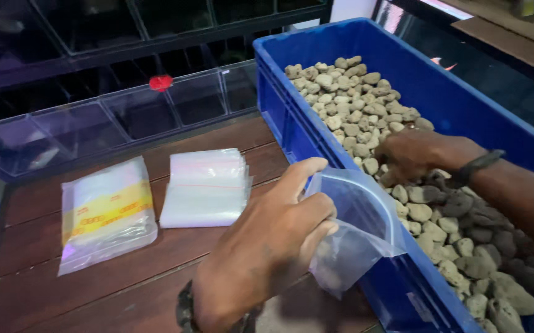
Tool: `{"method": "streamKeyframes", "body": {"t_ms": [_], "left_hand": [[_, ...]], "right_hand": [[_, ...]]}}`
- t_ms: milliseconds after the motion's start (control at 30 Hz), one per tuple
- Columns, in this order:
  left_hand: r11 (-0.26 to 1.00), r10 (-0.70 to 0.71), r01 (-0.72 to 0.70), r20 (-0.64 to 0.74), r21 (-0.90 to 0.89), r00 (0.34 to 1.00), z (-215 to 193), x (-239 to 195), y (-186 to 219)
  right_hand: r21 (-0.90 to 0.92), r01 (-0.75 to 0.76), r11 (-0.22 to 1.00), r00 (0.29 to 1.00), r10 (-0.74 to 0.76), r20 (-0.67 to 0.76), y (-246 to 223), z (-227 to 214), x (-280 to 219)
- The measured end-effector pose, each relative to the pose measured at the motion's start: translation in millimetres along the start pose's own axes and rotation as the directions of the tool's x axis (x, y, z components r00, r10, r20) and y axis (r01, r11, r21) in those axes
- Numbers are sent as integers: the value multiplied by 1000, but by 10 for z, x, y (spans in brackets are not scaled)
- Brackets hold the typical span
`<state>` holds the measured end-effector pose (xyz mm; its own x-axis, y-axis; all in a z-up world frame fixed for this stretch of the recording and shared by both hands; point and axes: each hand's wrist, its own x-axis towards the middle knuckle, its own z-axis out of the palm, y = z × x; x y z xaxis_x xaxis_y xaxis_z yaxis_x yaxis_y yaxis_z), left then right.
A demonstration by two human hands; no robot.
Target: The person takes several stones from a large blue bin by hand, places them into a clear plastic bag, seals the bag, and adds it to a larger collection of similar bags.
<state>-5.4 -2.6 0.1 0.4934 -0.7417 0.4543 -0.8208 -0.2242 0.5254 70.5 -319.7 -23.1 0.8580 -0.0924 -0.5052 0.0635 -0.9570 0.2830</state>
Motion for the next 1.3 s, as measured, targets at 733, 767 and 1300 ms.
{"method": "streamKeyframes", "body": {"t_ms": [733, 767, 1300], "left_hand": [[999, 23, -21, -51, 30, 998, 30, 42, -27], [999, 5, -4, -36, 37, 999, 37, 39, -36], [999, 20, -18, -37, 50, 999, 30, 55, -63]], "right_hand": [[436, 387, 813, 922, -325, -213, -514, -869, -1187], [365, 391, 845, 919, -337, -205, -625, -872, -1199], [549, 130, 826, 985, -45, -165, -897, -985, -1436]]}}
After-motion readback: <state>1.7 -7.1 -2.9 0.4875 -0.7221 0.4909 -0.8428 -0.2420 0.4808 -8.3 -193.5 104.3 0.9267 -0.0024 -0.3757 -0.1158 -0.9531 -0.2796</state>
